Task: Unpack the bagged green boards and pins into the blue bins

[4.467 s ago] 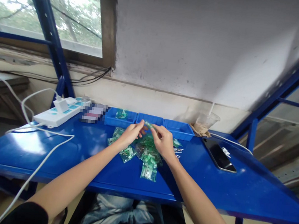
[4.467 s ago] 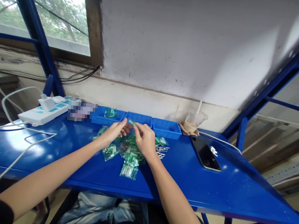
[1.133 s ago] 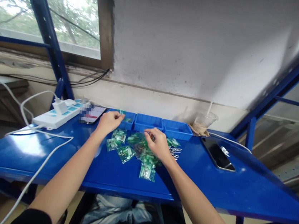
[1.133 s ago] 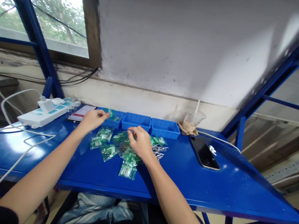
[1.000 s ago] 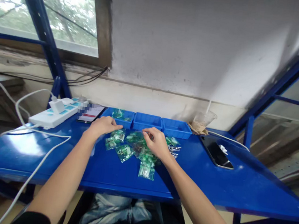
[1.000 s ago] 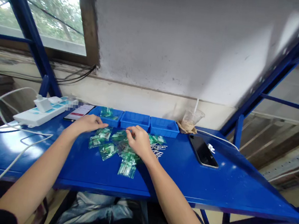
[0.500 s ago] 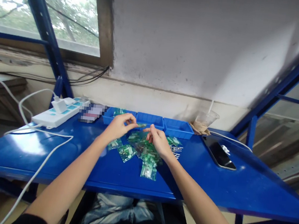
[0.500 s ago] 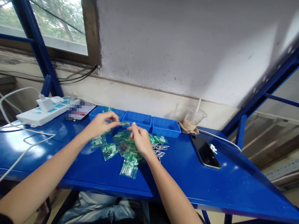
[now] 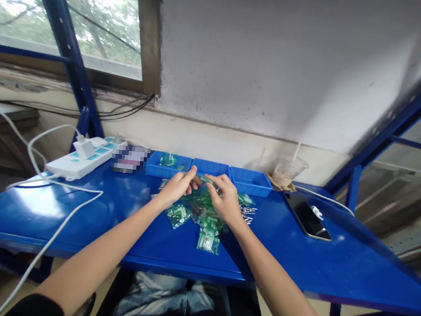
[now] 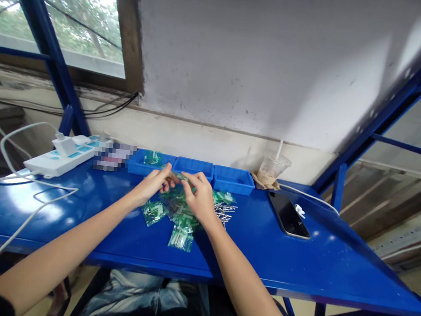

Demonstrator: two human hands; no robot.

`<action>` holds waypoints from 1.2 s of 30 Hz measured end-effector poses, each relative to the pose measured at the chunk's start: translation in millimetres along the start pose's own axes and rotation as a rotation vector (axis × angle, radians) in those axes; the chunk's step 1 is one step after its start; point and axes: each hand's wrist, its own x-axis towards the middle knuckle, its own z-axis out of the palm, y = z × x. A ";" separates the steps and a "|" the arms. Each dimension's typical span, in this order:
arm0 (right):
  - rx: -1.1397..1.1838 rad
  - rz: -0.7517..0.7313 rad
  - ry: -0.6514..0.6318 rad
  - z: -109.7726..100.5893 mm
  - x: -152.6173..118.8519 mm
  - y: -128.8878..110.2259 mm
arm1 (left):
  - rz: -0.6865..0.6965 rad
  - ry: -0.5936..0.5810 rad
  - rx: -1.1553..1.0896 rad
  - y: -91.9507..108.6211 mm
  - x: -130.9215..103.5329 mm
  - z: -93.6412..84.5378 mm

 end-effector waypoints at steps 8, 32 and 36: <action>-0.080 0.038 0.045 1.8 -1.4 0.9 | 0.114 0.117 0.066 -1.6 0.3 -0.3; -0.101 -0.066 -0.010 1.1 -2.5 0.7 | -0.237 -0.007 -0.222 0.8 -0.5 5.6; -0.108 -0.048 0.002 2.2 -2.4 0.9 | -0.160 0.004 -0.228 -0.4 -0.4 5.1</action>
